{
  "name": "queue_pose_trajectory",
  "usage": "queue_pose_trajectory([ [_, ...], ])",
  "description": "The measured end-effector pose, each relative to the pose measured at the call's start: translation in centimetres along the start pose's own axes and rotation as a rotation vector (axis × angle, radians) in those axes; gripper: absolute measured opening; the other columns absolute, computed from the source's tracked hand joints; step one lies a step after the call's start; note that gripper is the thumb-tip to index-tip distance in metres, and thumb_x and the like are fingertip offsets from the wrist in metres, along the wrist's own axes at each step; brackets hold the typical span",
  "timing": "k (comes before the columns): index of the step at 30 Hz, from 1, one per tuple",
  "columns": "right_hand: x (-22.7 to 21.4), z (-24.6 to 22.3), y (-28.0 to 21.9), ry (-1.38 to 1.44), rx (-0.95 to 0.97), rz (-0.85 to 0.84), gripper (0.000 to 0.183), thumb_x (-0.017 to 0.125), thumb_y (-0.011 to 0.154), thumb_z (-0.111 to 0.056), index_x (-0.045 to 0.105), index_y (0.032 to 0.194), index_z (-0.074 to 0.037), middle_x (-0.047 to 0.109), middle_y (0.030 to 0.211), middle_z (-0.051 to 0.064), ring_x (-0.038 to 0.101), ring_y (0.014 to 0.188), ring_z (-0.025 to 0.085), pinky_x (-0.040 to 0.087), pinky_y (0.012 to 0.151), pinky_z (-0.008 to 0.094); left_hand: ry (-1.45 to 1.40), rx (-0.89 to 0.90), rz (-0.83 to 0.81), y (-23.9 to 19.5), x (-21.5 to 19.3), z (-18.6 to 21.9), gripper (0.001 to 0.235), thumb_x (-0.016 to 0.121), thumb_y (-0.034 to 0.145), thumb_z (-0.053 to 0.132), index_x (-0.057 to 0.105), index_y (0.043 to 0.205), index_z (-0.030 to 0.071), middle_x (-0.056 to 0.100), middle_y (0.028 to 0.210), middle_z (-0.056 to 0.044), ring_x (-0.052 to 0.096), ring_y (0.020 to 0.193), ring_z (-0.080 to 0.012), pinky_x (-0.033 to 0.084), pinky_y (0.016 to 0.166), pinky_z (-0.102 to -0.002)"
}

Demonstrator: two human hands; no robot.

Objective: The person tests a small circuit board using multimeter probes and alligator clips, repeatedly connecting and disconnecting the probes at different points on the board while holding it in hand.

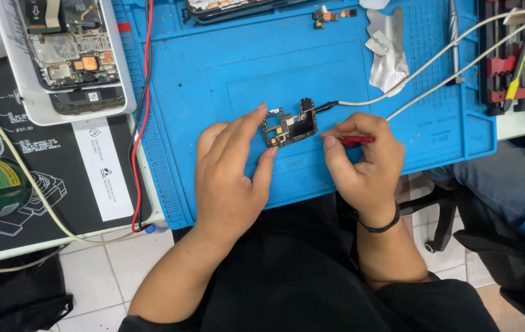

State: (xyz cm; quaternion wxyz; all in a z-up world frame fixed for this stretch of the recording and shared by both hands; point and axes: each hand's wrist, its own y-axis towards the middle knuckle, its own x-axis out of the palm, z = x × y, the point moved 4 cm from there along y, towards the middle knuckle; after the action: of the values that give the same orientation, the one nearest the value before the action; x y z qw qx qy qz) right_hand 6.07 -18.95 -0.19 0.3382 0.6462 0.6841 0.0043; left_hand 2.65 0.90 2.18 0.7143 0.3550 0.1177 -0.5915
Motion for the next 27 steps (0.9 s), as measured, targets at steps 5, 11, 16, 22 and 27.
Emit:
queue_pose_trajectory([
  [5, -3.0, -0.8, 1.5, -0.092, 0.080, -0.005, 0.042, 0.071, 0.096, 0.001, 0.051, 0.133, 0.001, 0.068, 0.089, 0.007, 0.064, 0.078, 0.014, 0.050, 0.074, 0.025, -0.003, 0.014, 0.002, 0.0, -0.1, 0.0, 0.053, 0.079, 0.090, 0.003, 0.059, 0.139, 0.004, 0.070, 0.128, -0.012, 0.060, 0.118, -0.0315, 0.047, 0.104, -0.040],
  [11, -4.5, -1.2, 4.1, -0.162, 0.016, -0.350, 0.040, 0.076, 0.081, -0.017, 0.068, 0.116, 0.000, 0.061, 0.091, 0.009, 0.056, 0.076, 0.016, 0.046, 0.069, 0.028, -0.010, 0.013, 0.014, -0.1, -0.1, 0.0, 0.054, 0.079, 0.088, 0.002, 0.059, 0.139, 0.004, 0.069, 0.128, -0.012, 0.060, 0.117, -0.0323, 0.047, 0.104, -0.040],
  [16, -4.1, -1.3, 5.3, -0.176, -0.090, -0.341, 0.023, 0.064, 0.098, -0.017, 0.071, 0.114, -0.002, 0.063, 0.105, 0.010, 0.062, 0.093, 0.019, 0.050, 0.082, 0.032, -0.019, 0.012, 0.018, -0.3, -0.1, -0.2, 0.054, 0.078, 0.089, 0.002, 0.060, 0.140, 0.006, 0.069, 0.129, -0.012, 0.060, 0.119, -0.0321, 0.047, 0.105, -0.040],
  [22, -2.4, -1.0, 7.3, -0.394, -0.340, -0.491, 0.022, 0.077, 0.095, -0.014, 0.076, 0.115, -0.006, 0.069, 0.102, 0.008, 0.064, 0.094, 0.027, 0.045, 0.091, 0.042, -0.017, 0.021, 0.021, -0.3, -0.1, 0.0, 0.052, 0.077, 0.090, 0.002, 0.060, 0.139, 0.005, 0.069, 0.131, -0.012, 0.060, 0.120, -0.0314, 0.047, 0.106, -0.040],
  [27, -1.9, -0.7, 7.8, -0.419, -0.356, -0.537, 0.013, 0.077, 0.093, -0.011, 0.077, 0.105, -0.008, 0.069, 0.092, 0.007, 0.063, 0.090, 0.029, 0.046, 0.092, 0.045, -0.015, 0.028, 0.012, -0.3, -0.1, 0.0, 0.050, 0.076, 0.092, 0.002, 0.060, 0.139, 0.004, 0.069, 0.132, -0.012, 0.060, 0.120, -0.0307, 0.047, 0.106, -0.039],
])
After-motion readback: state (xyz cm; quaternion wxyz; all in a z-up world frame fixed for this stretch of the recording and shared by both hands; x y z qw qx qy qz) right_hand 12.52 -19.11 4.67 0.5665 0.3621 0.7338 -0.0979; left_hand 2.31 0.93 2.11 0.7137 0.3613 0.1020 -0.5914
